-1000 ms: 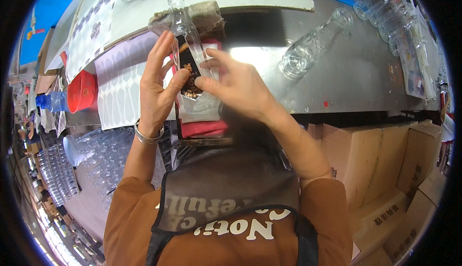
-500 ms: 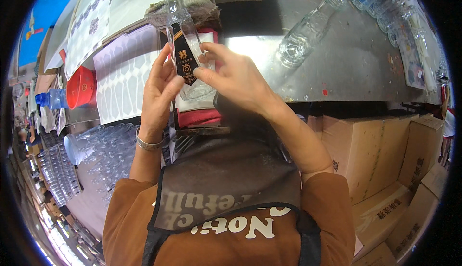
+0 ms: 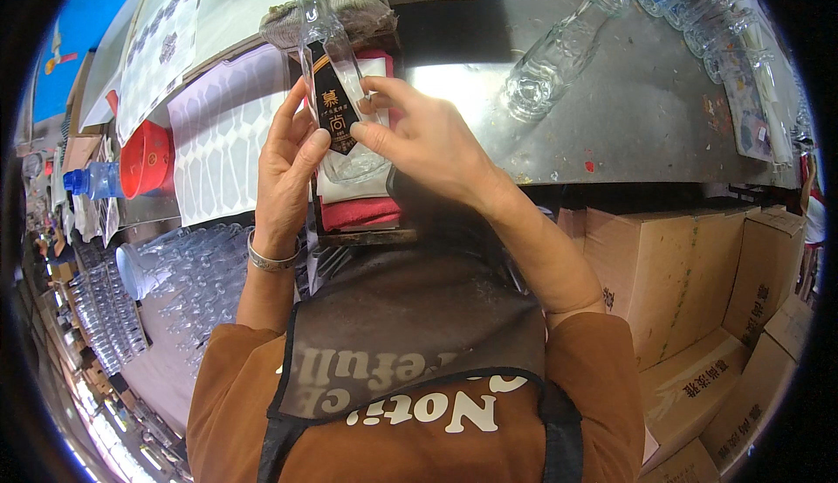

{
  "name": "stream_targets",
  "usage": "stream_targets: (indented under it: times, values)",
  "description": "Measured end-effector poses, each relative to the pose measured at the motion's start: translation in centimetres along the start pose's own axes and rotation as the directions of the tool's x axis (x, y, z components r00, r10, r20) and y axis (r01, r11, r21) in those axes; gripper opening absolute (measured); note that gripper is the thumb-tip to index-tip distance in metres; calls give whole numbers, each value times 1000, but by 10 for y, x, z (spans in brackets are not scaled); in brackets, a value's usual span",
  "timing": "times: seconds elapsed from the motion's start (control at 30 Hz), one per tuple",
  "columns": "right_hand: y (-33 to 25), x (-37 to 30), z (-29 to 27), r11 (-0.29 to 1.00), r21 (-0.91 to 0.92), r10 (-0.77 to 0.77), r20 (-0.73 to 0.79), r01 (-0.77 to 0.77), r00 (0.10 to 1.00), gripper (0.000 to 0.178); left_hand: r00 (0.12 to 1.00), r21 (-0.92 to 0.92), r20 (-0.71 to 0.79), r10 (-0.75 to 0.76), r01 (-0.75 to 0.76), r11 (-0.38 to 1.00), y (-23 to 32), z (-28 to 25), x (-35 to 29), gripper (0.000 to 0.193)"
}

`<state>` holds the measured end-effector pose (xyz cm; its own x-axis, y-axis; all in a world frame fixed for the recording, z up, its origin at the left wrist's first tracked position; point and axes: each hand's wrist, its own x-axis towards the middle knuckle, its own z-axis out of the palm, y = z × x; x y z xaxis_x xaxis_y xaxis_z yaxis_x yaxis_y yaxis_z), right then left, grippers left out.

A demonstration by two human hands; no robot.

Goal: The person repeatedly picks clear plastic bottles, applies rectangular labels to their sides, and places them on a nearby surface. The person also handles sheets of labels and a small black tool during the process.

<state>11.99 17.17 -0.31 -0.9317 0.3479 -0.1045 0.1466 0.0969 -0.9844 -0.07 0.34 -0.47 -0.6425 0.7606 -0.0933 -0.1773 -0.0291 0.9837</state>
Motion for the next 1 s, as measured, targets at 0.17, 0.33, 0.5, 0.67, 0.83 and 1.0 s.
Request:
stream_targets:
  times: [0.17,0.33,0.5,0.67,0.83,1.0]
  values:
    - [-1,0,0,1000,0,11,5,-11,1000,58,1000,-8,4,2,-2,1000,-1,-1,1,68]
    - [13,3,1,993,101,-56,-1,56,998,52,1000,-22,10,12,-11,1000,-4,-2,2,69]
    - [56,20,-32,799,597,256,-242,-64,936,41,999,-17,15,37,-37,999,-6,-3,3,69]
    - [32,28,-36,764,641,154,-293,75,944,29,999,-28,21,26,-25,999,-4,-3,3,68]
    - [-32,51,-28,820,-302,-496,48,486,867,31,1000,-84,12,17,-16,996,-3,-1,1,68]
    - [-55,93,-43,675,-497,-625,9,546,781,30,999,-38,31,29,-28,999,1,0,3,70]
